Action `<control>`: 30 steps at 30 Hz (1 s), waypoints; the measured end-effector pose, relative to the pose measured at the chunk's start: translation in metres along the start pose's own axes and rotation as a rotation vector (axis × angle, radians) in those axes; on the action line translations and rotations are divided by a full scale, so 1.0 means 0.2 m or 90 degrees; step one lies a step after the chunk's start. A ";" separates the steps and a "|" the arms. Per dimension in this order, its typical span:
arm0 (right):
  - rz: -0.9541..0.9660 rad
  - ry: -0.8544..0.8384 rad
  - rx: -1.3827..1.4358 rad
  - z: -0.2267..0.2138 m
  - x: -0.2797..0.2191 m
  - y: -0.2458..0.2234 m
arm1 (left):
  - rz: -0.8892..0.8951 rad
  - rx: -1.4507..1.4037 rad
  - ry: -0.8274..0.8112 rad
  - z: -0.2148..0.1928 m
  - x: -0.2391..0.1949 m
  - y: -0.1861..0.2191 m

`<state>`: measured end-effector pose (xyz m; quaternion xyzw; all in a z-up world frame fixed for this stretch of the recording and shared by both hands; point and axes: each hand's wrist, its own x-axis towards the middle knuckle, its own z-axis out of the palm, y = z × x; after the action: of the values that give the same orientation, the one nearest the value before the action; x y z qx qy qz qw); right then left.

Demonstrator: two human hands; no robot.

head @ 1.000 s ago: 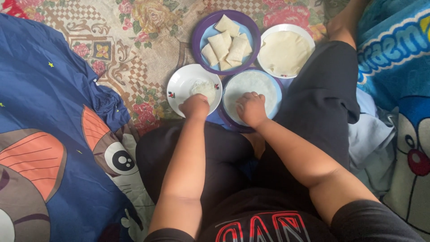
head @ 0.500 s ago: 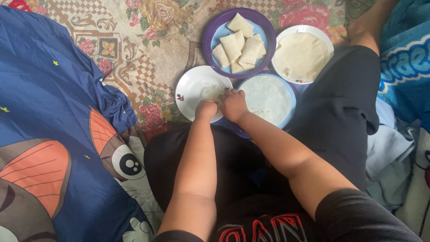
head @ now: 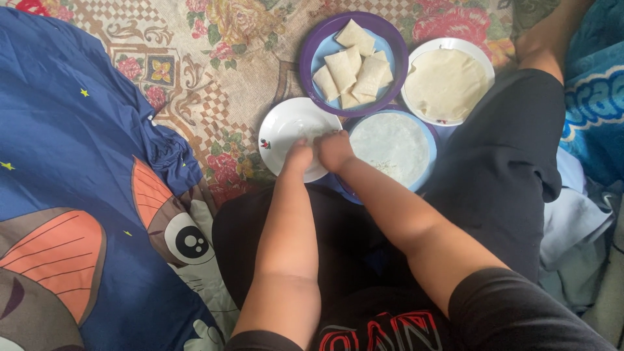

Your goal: The person sits on the floor and repeatedly scoops a white granular filling from a plate, places it onto a thin sheet, and folds the sheet into a small packet. The finished packets are placed onto a purple plate nearby.

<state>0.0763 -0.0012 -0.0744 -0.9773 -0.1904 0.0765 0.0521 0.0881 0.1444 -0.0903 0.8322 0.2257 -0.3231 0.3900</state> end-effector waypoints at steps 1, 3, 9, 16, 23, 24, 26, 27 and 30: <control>0.001 -0.002 0.002 -0.01 0.00 0.03 | -0.003 0.002 -0.001 -0.04 -0.13 0.07; 0.017 0.023 0.222 -0.03 0.00 0.11 | 0.015 0.142 -0.040 -0.10 -0.38 0.21; 0.080 -0.004 0.310 -0.13 0.00 0.18 | 0.001 0.201 0.050 -0.03 0.00 -0.02; 0.006 0.005 0.069 -0.16 -0.10 0.15 | -0.102 0.117 0.099 -0.10 -0.08 0.02; 0.074 0.028 0.230 -0.27 -0.14 0.09 | -0.009 0.109 0.074 -0.04 -0.11 -0.10; 0.096 0.046 0.294 -0.32 -0.15 0.08 | -0.024 0.029 0.135 -0.14 -0.35 0.14; 0.121 0.062 0.376 -0.37 -0.16 0.07 | 0.016 0.002 0.133 -0.15 -0.56 0.23; 0.146 0.076 0.457 -0.40 -0.16 0.07 | 0.056 -0.025 0.130 -0.16 -0.66 0.28; 0.156 0.092 0.571 -0.55 -0.18 0.03 | 0.105 -0.029 0.075 -0.09 -0.64 0.27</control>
<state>0.0638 -0.0285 0.0368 -0.8765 -0.0180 0.0886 0.4729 0.0406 0.1103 0.0375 0.8563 0.1864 -0.2352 0.4204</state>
